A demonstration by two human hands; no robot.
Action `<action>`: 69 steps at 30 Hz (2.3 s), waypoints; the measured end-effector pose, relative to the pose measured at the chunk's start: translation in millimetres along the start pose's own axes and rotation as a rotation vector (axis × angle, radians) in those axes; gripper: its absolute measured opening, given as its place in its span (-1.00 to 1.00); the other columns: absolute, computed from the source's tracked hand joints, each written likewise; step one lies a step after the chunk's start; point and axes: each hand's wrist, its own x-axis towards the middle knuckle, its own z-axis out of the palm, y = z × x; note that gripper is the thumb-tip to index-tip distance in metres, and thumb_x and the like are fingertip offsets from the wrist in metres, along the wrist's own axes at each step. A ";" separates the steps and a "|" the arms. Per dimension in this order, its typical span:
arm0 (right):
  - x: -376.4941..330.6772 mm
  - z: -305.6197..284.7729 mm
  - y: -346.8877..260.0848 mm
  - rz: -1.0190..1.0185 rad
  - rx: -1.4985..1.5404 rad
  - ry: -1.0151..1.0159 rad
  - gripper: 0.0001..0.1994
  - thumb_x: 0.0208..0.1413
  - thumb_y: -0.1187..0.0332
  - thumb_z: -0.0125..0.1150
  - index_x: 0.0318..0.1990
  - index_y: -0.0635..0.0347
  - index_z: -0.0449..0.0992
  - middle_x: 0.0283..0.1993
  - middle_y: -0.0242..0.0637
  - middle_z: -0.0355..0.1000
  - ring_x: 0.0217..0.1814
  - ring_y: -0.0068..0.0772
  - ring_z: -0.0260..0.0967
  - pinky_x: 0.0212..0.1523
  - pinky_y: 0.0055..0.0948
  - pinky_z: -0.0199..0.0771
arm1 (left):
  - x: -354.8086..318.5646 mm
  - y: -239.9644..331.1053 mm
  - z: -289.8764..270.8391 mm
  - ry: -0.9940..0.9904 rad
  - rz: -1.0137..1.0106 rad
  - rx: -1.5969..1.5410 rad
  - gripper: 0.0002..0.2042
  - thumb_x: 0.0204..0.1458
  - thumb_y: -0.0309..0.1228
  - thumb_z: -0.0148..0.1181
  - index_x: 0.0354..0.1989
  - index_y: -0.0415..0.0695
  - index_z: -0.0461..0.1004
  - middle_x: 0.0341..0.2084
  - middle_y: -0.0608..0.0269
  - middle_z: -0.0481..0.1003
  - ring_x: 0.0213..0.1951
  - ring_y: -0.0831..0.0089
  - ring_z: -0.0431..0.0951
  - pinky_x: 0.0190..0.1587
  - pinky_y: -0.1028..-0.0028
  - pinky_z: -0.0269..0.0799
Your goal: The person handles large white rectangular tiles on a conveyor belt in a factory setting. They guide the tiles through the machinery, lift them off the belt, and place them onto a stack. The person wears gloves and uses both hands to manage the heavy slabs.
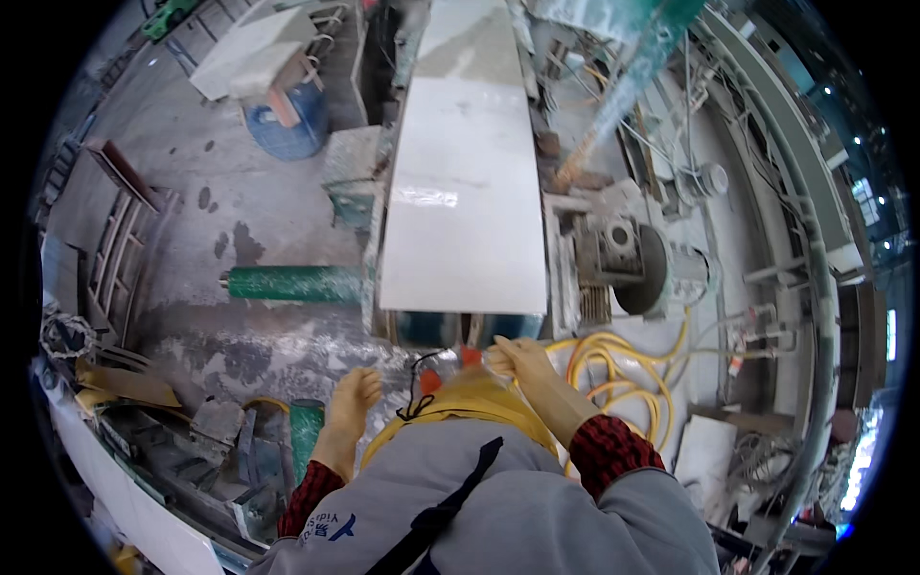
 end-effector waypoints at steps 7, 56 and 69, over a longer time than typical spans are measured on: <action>-46.5 106.8 -68.1 -0.849 -1.257 0.017 -0.66 0.22 0.29 0.36 0.07 0.28 0.62 -0.06 -0.04 0.63 -0.05 0.12 0.60 0.07 -0.08 0.61 | -68.2 -41.7 -98.2 0.301 0.088 -0.032 -0.52 0.44 -0.10 0.21 0.28 -0.27 0.56 0.13 0.03 0.68 0.14 0.27 0.69 0.25 0.35 0.59; -367.0 461.0 449.4 -1.637 -1.361 -0.747 -0.70 0.30 0.27 0.20 0.11 0.15 0.50 0.12 -0.12 0.49 0.25 0.05 0.40 0.29 0.00 0.41 | -659.2 -394.9 -614.8 1.620 0.541 0.941 -0.44 0.39 -0.27 0.25 0.48 -0.28 0.41 0.46 -0.31 0.40 0.49 -0.41 0.31 0.55 -0.10 0.24; -331.1 554.8 449.5 -1.728 -1.263 -0.933 -0.72 0.30 0.29 0.25 0.09 0.18 0.52 0.11 -0.10 0.47 0.18 0.08 0.41 0.24 -0.01 0.43 | -639.0 -369.4 -635.8 1.671 0.188 1.190 -0.40 0.55 0.02 -0.03 0.55 -0.13 0.42 0.49 -0.14 0.44 0.49 -0.02 0.41 0.55 0.07 0.25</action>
